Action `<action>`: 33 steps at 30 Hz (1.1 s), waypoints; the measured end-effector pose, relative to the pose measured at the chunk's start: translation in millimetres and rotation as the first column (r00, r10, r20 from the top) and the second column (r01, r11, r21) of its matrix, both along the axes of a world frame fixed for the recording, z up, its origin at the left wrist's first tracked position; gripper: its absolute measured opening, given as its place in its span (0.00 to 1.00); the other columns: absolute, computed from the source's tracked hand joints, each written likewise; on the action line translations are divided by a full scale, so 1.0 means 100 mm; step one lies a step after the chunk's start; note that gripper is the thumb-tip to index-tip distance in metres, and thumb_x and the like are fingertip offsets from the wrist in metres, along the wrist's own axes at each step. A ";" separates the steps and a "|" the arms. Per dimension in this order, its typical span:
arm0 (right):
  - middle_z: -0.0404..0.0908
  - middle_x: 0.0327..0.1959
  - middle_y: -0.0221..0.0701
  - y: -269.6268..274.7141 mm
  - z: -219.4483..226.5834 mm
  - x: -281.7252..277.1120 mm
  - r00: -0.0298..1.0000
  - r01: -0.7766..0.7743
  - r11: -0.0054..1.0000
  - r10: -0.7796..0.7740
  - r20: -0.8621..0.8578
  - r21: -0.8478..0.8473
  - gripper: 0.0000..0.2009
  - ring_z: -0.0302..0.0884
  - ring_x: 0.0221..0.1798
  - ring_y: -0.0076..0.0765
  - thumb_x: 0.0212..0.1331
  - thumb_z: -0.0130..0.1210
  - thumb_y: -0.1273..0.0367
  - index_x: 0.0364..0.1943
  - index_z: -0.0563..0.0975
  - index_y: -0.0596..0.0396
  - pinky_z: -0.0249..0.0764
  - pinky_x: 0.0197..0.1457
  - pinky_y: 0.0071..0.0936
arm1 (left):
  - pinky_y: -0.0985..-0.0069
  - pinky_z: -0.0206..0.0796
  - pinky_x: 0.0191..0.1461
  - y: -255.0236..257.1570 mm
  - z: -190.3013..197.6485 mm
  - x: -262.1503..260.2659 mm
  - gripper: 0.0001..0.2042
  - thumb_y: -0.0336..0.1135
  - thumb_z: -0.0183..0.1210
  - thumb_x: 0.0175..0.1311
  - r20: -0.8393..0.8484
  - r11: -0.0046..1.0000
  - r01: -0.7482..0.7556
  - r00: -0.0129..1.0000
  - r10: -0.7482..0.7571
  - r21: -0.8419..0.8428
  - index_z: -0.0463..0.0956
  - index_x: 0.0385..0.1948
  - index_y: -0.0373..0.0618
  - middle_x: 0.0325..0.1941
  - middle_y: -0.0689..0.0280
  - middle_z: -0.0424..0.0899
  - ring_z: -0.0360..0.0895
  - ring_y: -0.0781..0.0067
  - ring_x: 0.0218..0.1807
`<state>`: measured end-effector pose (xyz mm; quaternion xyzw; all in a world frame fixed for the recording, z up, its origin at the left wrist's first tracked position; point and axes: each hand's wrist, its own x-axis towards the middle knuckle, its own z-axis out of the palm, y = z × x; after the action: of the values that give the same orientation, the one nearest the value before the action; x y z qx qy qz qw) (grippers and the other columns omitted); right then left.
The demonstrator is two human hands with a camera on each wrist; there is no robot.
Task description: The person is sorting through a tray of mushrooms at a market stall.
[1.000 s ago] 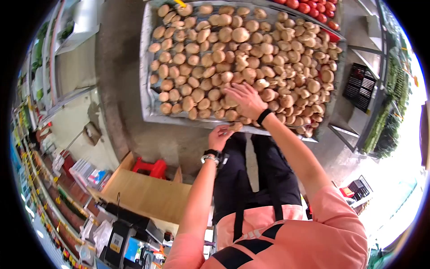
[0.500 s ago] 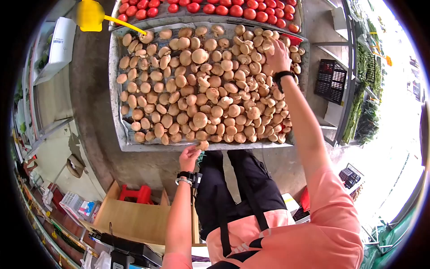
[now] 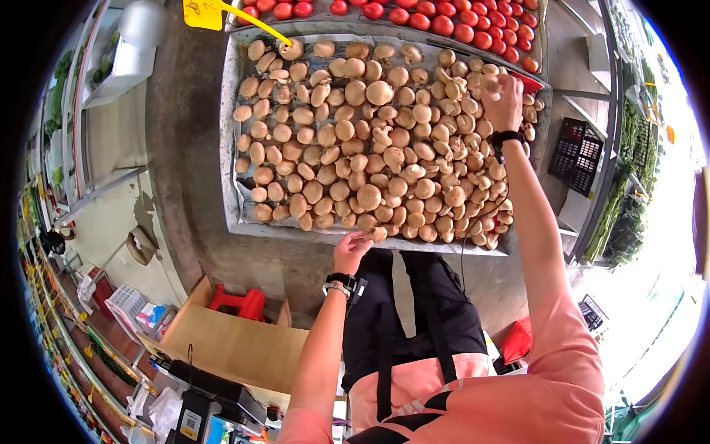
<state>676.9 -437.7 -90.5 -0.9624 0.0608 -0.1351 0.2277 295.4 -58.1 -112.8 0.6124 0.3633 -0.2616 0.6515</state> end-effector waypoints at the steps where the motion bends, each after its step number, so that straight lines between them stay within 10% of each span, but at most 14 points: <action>1: 0.84 0.52 0.41 0.13 -0.01 -0.02 0.992 -0.123 0.990 0.122 0.023 0.073 0.22 0.80 0.58 0.51 0.56 0.70 0.63 0.54 0.79 0.51 0.76 0.65 0.46 | 0.79 0.78 0.49 0.01 -0.01 0.01 0.18 0.30 0.75 0.65 -0.006 1.000 -0.005 1.000 0.005 -0.014 0.82 0.54 0.38 0.45 0.65 0.90 0.86 0.79 0.45; 6: 0.85 0.56 0.37 1.07 0.07 -0.11 0.833 -0.541 0.821 0.553 -0.022 0.183 0.25 0.78 0.63 0.52 0.54 0.69 0.67 0.59 0.79 0.49 0.74 0.69 0.47 | 0.80 0.78 0.49 0.09 0.04 0.06 0.18 0.29 0.74 0.66 -0.028 0.999 0.017 0.999 -0.018 -0.050 0.82 0.56 0.39 0.44 0.66 0.90 0.85 0.80 0.44; 24: 0.84 0.51 0.32 1.78 -0.25 -0.85 0.671 -0.682 0.728 0.661 -0.335 0.072 0.24 0.80 0.58 0.39 0.57 0.68 0.62 0.58 0.79 0.48 0.71 0.61 0.42 | 0.80 0.76 0.42 0.29 -0.05 0.00 0.20 0.31 0.74 0.66 -0.045 1.000 -0.012 0.999 0.011 -0.025 0.80 0.56 0.37 0.43 0.65 0.90 0.84 0.81 0.41; 33: 0.81 0.53 0.32 1.71 -0.08 -0.68 0.500 -0.793 0.609 0.662 -0.559 0.012 0.30 0.79 0.60 0.41 0.58 0.62 0.70 0.67 0.80 0.26 0.71 0.59 0.42 | 0.80 0.74 0.40 0.31 -0.11 -0.04 0.18 0.30 0.73 0.67 -0.036 0.996 -0.044 0.998 0.041 -0.081 0.81 0.55 0.39 0.44 0.66 0.90 0.83 0.81 0.41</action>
<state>609.4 -267.2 -98.5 -0.9146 -0.3127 0.2282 0.1169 291.0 -26.7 -124.1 0.5727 0.3764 -0.2730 0.6751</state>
